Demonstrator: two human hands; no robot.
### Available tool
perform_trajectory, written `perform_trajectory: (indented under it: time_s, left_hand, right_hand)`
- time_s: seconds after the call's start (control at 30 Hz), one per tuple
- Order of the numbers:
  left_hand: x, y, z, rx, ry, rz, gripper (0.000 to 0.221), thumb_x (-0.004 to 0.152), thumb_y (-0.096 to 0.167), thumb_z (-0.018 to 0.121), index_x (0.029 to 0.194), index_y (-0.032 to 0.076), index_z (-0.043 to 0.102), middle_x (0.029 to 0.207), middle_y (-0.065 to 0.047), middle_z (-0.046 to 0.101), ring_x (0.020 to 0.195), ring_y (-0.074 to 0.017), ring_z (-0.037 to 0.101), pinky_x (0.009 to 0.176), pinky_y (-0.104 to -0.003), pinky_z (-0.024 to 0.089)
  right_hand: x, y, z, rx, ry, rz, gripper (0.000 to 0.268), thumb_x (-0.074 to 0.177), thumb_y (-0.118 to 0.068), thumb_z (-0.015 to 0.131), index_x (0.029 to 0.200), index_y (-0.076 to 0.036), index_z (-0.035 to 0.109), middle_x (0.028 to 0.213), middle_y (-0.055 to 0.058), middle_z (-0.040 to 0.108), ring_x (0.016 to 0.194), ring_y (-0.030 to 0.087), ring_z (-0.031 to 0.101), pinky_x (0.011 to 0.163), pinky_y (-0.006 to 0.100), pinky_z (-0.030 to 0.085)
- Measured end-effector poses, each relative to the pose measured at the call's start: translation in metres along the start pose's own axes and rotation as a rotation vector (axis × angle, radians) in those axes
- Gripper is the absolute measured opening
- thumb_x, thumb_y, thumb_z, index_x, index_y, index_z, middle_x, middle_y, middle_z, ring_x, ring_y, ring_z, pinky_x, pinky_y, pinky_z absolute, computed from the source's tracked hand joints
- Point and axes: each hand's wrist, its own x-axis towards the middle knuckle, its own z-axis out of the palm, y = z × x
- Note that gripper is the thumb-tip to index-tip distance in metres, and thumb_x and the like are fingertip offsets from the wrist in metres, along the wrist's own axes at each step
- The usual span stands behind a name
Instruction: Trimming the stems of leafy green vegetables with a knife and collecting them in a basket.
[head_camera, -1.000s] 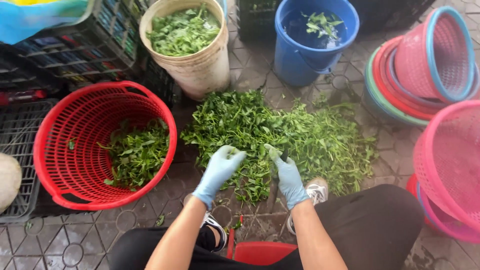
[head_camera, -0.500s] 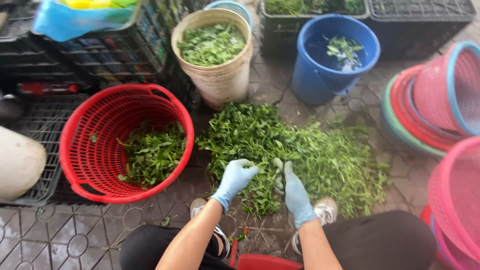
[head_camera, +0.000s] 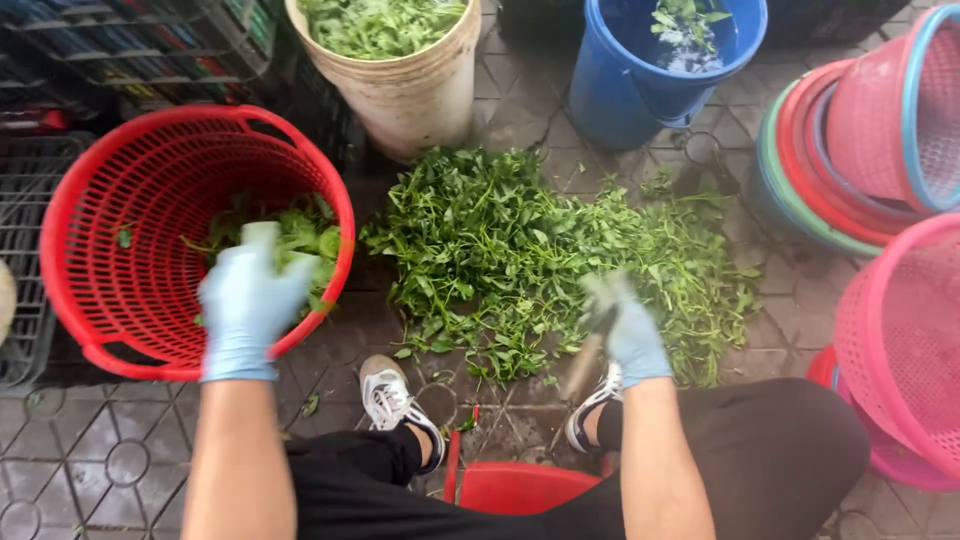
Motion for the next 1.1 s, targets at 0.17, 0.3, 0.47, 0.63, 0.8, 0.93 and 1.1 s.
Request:
perform_trajectory:
  time_s: [0.17,0.3,0.47,0.63,0.8,0.93,1.1]
  left_hand:
    - [0.002,-0.042,-0.025,0.114,-0.002,-0.155,0.063,0.108,0.049,0.068,0.137,-0.006,0.061,0.126,-0.035,0.069,0.104,-0.0606,0.067,0.084,-0.067,0.052]
    - [-0.014,0.031,-0.044,-0.025,-0.095,-0.035,0.049,0.099,0.043,0.074,0.125,0.004,0.064,0.112,-0.023,0.074,0.106,-0.0489,0.069,0.086,-0.058,0.052]
    - [-0.024,0.055,-0.038,-0.127,-0.407,0.246,0.080,0.096,0.048,0.074,0.164,0.011,0.054,0.116,-0.017,0.078,0.105,-0.0422,0.072,0.087,-0.053,0.053]
    - [-0.018,0.054,-0.017,0.034,-0.204,0.360,0.070,0.097,0.046,0.075,0.152,0.006,0.061,0.110,-0.020,0.078,0.090,-0.0479,0.072,0.083,-0.059,0.054]
    - [-0.014,0.075,0.023,0.062,-0.190,0.436,0.060,0.096,0.048,0.073,0.149,0.021,0.068,0.114,-0.009,0.081,0.105,-0.0378,0.079,0.103,-0.053,0.055]
    - [-0.018,0.106,0.085,-0.059,-0.271,0.499,0.038,0.093,0.040,0.076,0.127,0.023,0.080,0.102,-0.010,0.082,0.098,-0.0407,0.079,0.094,-0.054,0.058]
    - [-0.035,0.144,0.148,-0.152,-0.362,0.369,0.021,0.091,0.044,0.079,0.097,0.026,0.088,0.096,-0.007,0.084,0.094,-0.0359,0.080,0.087,-0.051,0.061]
  right_hand:
    - [0.020,0.091,-0.030,-1.143,0.283,0.237,0.042,0.117,-0.048,0.053,0.112,-0.017,0.081,0.065,-0.005,0.047,0.052,0.010,0.040,0.052,0.028,0.035]
    - [0.076,0.162,-0.031,-1.497,0.014,-0.036,0.056,0.105,-0.025,0.046,0.158,-0.013,0.062,0.155,0.010,0.070,0.104,0.022,0.077,0.096,0.042,0.060]
    - [0.102,0.192,0.017,-2.222,-0.380,0.331,0.081,0.104,0.012,0.044,0.172,-0.032,0.043,0.190,0.000,-0.006,0.063,0.029,0.061,0.049,0.036,0.043]
    - [0.111,0.181,-0.008,-2.052,-0.334,0.221,0.062,0.107,-0.016,0.046,0.169,-0.013,0.046,0.175,0.008,0.044,0.126,0.031,0.068,0.101,0.045,0.060]
    - [0.109,0.145,-0.062,-1.603,-0.087,-0.104,0.032,0.084,-0.049,0.091,0.107,-0.025,0.088,0.104,0.002,0.087,0.106,0.026,0.081,0.092,0.043,0.061]
    - [0.050,0.105,-0.027,-0.895,-0.139,0.103,0.019,0.090,-0.014,0.088,0.106,-0.009,0.080,0.065,-0.005,0.054,0.052,0.007,0.045,0.051,0.022,0.037]
    - [0.010,0.098,0.004,-0.501,-0.337,0.216,0.014,0.096,-0.004,0.080,0.096,-0.016,0.072,0.055,-0.012,0.040,0.048,0.001,0.040,0.047,0.016,0.031]
